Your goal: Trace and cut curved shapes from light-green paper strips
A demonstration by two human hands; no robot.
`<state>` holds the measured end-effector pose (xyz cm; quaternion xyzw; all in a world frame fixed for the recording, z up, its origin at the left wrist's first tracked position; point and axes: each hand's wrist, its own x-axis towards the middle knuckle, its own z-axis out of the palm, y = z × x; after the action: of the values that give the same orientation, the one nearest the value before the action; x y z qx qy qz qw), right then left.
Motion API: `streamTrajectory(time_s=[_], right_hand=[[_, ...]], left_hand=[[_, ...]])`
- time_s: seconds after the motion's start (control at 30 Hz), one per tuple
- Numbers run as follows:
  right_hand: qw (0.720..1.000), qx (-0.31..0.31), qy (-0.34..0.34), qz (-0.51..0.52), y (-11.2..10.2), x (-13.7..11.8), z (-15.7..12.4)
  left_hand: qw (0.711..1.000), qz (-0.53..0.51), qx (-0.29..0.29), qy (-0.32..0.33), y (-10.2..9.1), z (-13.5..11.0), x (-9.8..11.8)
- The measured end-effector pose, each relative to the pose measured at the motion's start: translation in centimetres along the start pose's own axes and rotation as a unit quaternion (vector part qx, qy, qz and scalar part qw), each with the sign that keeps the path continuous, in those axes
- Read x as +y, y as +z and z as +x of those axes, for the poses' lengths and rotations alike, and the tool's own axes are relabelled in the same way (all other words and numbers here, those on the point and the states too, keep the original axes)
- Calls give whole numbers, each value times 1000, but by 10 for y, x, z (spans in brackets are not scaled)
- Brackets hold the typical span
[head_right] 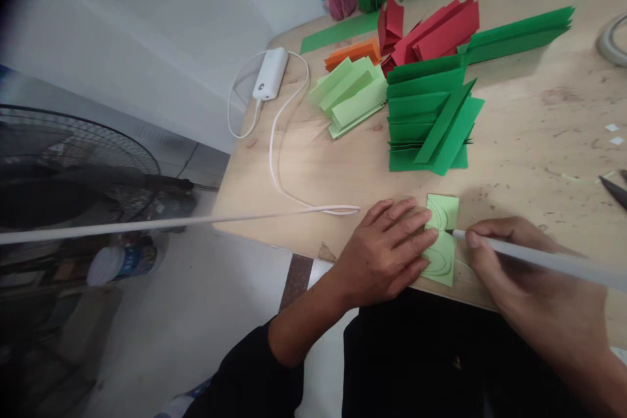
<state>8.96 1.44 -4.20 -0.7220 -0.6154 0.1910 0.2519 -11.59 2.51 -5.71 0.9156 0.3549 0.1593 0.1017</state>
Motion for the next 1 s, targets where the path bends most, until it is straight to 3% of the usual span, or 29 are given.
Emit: streamTrajectory(time_s=[1.0], right_hand=[[1000, 22, -4, 3, 1, 2, -1]], left_hand=[[999, 9, -31, 0, -6, 3, 2]])
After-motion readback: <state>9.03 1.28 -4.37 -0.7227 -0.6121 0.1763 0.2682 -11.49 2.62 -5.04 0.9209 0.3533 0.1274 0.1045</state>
